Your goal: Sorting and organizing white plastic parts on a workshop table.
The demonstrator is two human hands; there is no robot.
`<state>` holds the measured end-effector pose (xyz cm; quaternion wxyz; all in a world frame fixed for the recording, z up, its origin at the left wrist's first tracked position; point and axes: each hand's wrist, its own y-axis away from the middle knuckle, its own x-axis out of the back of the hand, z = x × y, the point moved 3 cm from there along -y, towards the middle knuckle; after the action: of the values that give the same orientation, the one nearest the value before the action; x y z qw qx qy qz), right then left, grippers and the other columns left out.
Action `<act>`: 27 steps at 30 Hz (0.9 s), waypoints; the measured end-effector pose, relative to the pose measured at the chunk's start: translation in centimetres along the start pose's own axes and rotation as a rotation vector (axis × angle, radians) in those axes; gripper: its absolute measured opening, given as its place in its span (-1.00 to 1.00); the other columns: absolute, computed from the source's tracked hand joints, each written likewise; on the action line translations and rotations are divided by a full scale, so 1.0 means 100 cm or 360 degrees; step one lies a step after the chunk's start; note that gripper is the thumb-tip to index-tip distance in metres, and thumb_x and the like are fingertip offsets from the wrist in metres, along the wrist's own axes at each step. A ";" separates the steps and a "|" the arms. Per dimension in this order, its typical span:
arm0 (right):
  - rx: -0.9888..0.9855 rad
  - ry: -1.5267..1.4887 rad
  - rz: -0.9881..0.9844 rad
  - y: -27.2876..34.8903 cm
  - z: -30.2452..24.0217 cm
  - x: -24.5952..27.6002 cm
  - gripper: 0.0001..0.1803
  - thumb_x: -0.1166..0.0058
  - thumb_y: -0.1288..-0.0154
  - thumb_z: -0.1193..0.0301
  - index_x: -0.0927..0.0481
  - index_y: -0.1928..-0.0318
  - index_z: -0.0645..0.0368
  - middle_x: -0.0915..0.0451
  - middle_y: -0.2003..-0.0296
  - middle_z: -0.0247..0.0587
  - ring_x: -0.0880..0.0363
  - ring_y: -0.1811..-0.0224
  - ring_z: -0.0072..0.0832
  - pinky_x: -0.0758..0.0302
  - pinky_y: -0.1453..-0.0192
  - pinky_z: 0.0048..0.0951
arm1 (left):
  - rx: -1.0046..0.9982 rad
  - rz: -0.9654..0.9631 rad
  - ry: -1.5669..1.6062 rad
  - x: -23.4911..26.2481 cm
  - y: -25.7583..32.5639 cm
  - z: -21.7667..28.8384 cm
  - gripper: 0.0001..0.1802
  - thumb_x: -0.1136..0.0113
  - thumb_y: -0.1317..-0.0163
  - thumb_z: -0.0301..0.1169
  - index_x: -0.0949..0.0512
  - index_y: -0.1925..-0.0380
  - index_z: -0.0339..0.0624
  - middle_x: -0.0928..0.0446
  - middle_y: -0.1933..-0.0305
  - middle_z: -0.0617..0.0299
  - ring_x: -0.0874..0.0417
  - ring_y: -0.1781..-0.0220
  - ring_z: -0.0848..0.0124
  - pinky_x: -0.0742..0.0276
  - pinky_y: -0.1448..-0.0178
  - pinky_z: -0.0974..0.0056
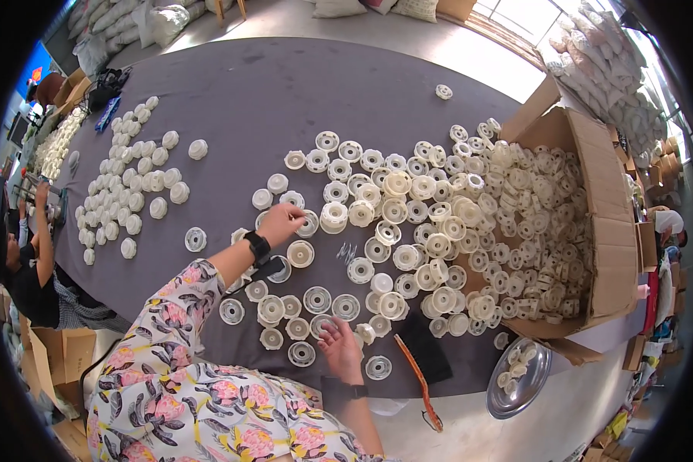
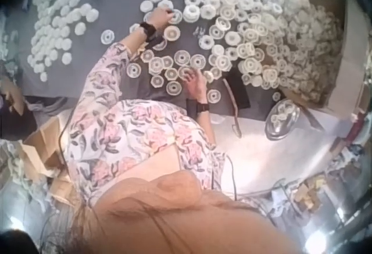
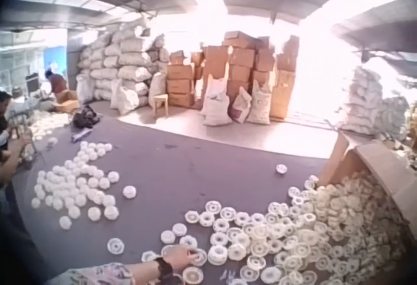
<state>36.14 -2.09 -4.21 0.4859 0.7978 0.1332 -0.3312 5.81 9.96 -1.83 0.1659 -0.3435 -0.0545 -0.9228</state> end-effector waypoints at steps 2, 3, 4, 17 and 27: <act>0.0014 -0.0037 0.0055 0.002 -0.004 0.008 -0.59 0.20 -0.40 0.08 -0.37 -0.06 0.08 -0.50 0.13 -0.22 -0.50 0.20 -0.45 -0.47 0.12 -0.38 | 0.0134 -0.0095 -0.0064 0.000 -0.015 -0.013 -0.78 -0.18 -0.02 -0.32 -0.64 0.39 -0.21 -0.58 0.37 0.08 -0.60 0.32 0.21 -0.50 0.20 0.19; 0.0039 -0.0081 0.0079 0.003 -0.006 0.012 -0.60 0.19 -0.39 0.08 -0.39 -0.05 0.07 -0.51 0.14 -0.22 -0.50 0.21 -0.46 -0.47 0.13 -0.38 | 0.0274 -0.0187 -0.0131 0.000 -0.019 -0.016 -0.78 -0.16 0.00 -0.32 -0.64 0.39 -0.18 -0.58 0.32 0.06 -0.60 0.28 0.17 -0.50 0.17 0.17; 0.0063 -0.0125 0.0102 0.004 -0.008 0.016 -0.60 0.18 -0.39 0.08 -0.40 -0.04 0.07 -0.51 0.16 -0.22 -0.51 0.23 -0.46 -0.47 0.13 -0.38 | 0.0273 -0.0187 -0.0131 0.000 -0.021 -0.017 -0.78 -0.16 0.00 -0.32 -0.64 0.39 -0.18 -0.58 0.32 0.06 -0.60 0.28 0.17 -0.50 0.17 0.17; 0.0400 0.0370 0.0329 -0.009 -0.049 -0.009 -0.69 0.11 -0.38 0.33 -0.38 -0.05 0.20 -0.54 0.20 -0.16 -0.54 0.26 -0.48 -0.50 0.22 -0.45 | -0.0339 -0.0336 -0.1047 0.010 -0.044 -0.009 -0.38 -0.28 0.17 -0.44 -0.40 -0.03 -0.04 -0.40 0.04 0.13 -0.38 -0.10 0.18 -0.30 -0.17 0.09; 0.1451 0.2801 0.0352 -0.109 -0.107 -0.085 -0.36 -0.11 -0.04 0.47 -0.31 -0.21 0.07 -0.44 -0.02 0.02 -0.47 0.00 -0.08 -0.47 -0.03 -0.20 | -0.0151 -0.0629 0.0531 -0.024 0.075 0.036 -0.31 -0.33 0.12 -0.34 -0.31 -0.08 -0.16 -0.33 -0.02 0.11 -0.41 -0.07 0.26 -0.34 -0.17 0.22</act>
<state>28.29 13.45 -2.80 -0.1104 0.8774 0.2310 0.4057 12.33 4.31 -0.71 -0.0271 -0.1766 -0.0492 -0.9827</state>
